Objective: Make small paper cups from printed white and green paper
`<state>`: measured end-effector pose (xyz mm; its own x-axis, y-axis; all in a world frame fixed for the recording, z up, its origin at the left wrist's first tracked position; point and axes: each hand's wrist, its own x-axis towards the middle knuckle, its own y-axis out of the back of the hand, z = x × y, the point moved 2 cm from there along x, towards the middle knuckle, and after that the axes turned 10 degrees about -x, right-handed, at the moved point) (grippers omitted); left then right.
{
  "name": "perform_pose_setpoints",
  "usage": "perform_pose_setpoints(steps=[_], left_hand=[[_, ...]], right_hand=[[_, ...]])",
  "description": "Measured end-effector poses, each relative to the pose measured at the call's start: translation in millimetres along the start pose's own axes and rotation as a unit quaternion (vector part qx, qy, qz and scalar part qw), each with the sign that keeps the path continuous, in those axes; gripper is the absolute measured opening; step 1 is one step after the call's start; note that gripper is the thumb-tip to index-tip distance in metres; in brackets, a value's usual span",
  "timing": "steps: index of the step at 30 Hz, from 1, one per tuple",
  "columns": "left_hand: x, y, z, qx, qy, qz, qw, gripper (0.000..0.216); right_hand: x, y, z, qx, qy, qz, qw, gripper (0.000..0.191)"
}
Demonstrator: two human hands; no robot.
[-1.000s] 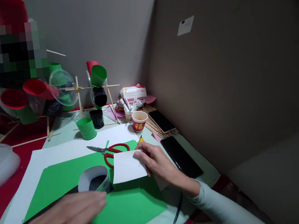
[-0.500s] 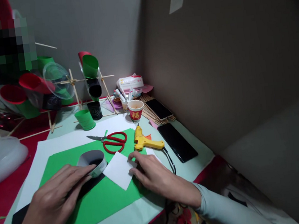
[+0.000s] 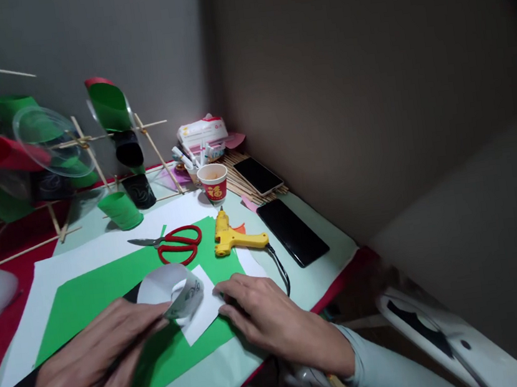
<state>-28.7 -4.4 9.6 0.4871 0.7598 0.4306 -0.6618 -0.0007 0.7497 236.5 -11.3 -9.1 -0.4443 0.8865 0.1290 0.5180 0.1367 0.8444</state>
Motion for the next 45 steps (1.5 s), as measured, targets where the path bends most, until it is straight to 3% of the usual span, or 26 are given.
perform_pose_setpoints(steps=[3, 6, 12, 15, 19, 23, 27, 29, 34, 38, 45], left_hand=[[-0.2, -11.7, 0.4, -0.051, 0.010, -0.013, 0.999, 0.032], [1.5, -17.9, 7.0, -0.051, -0.021, -0.008, 0.998, 0.032], [5.1, -16.0, 8.6, -0.045, -0.064, -0.003, 0.997, 0.030], [6.9, -14.6, 6.1, -0.041, -0.091, -0.018, 0.995, 0.032], [12.9, -15.7, 14.1, -0.040, -0.117, -0.033, 0.992, 0.032], [11.0, -13.6, 13.9, -0.094, -0.016, -0.021, 0.995, 0.030], [0.7, -4.1, -4.4, -0.082, 0.142, 0.072, 0.984, 0.023], [-1.3, -3.3, -9.4, -0.042, 0.138, 0.089, 0.986, 0.024], [1.7, -22.9, -4.5, -0.018, 0.027, -0.039, 0.999, 0.037], [7.1, -31.6, -0.6, 0.012, 0.013, -0.079, 0.997, 0.050], [23.8, -28.2, -7.5, 0.003, 0.029, -0.124, 0.992, 0.035]], right_hand=[[-0.7, 0.1, 1.4, 0.012, -0.001, 0.004, 1.000, 0.023], [-3.4, 2.6, 2.0, 0.029, -0.002, 0.009, 1.000, 0.025], [-7.0, 16.1, 2.6, 0.021, 0.006, 0.046, 0.999, 0.037], [-2.6, 24.9, -2.3, 0.015, 0.062, 0.087, 0.994, 0.043], [6.4, 27.1, -10.4, -0.020, 0.147, 0.097, 0.984, 0.029], [12.3, 20.4, -12.7, -0.033, 0.161, 0.082, 0.983, 0.023], [10.8, 14.3, -13.7, -0.050, 0.125, 0.080, 0.988, 0.025], [8.3, 11.8, -15.6, -0.060, 0.109, 0.077, 0.989, 0.028], [5.6, 7.9, -23.9, -0.073, 0.077, 0.084, 0.991, 0.030], [7.8, 5.6, -29.2, -0.094, 0.061, 0.085, 0.990, 0.018], [6.2, 1.8, -34.3, -0.178, 0.042, 0.090, 0.979, 0.021]])
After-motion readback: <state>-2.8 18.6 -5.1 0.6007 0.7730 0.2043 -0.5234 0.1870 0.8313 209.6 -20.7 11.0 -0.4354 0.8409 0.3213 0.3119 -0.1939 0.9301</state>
